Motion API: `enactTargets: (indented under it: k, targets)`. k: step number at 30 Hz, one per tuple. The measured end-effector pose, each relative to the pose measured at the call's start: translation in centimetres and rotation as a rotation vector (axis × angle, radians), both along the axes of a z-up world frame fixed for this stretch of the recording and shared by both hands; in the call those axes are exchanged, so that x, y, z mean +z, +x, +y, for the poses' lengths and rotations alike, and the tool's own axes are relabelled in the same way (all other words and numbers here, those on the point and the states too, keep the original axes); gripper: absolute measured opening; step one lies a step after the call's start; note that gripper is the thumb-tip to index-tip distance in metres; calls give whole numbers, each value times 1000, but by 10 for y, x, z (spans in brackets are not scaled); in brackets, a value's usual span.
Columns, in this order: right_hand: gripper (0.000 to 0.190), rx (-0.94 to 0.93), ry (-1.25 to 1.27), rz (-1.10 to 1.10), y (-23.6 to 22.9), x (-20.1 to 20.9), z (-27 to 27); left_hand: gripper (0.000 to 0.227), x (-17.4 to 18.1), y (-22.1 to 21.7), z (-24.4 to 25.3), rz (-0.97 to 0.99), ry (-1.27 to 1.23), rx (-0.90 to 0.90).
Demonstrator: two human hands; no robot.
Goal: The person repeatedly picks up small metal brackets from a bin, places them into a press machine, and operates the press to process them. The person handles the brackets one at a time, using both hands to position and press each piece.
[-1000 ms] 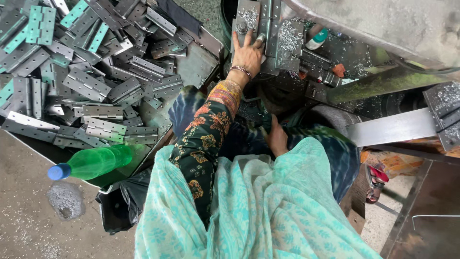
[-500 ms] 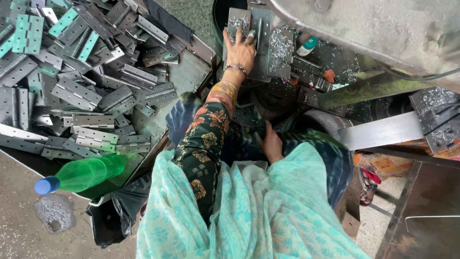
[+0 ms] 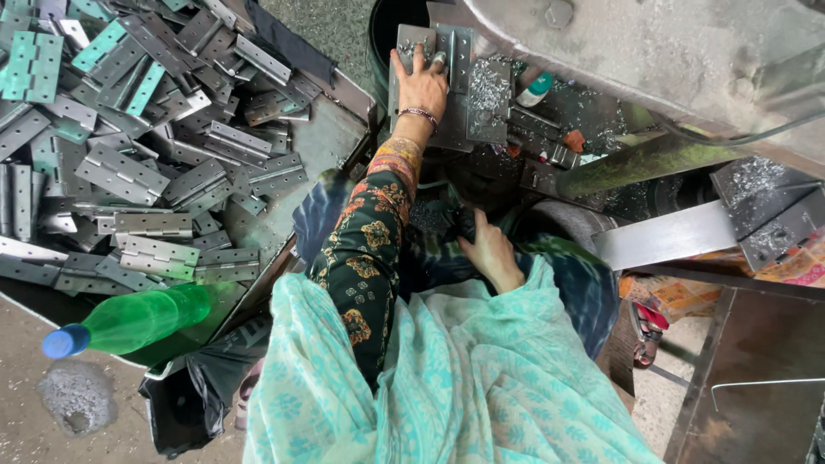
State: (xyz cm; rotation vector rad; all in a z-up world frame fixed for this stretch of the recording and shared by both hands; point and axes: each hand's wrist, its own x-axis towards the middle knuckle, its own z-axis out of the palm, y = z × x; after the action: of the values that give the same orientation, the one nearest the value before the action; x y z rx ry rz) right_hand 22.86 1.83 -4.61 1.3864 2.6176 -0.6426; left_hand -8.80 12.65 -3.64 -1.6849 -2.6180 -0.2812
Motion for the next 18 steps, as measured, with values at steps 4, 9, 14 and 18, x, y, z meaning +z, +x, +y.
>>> enactTargets:
  k: [4,9,14,18]
  targets:
    - [82,-23,106,131,0,-36,-19,39,1,-6,8,37,-24,2]
    - [72,-2,158,255,1,-80,-26,36,9,-11,8,80,-118,-15]
    - [75,-14,67,224,4,-60,-17,38,16,-6,9,55,-176,-39]
    - [78,0,-22,94,-2,-13,-8,38,23,-3,-5,84,-152,-73]
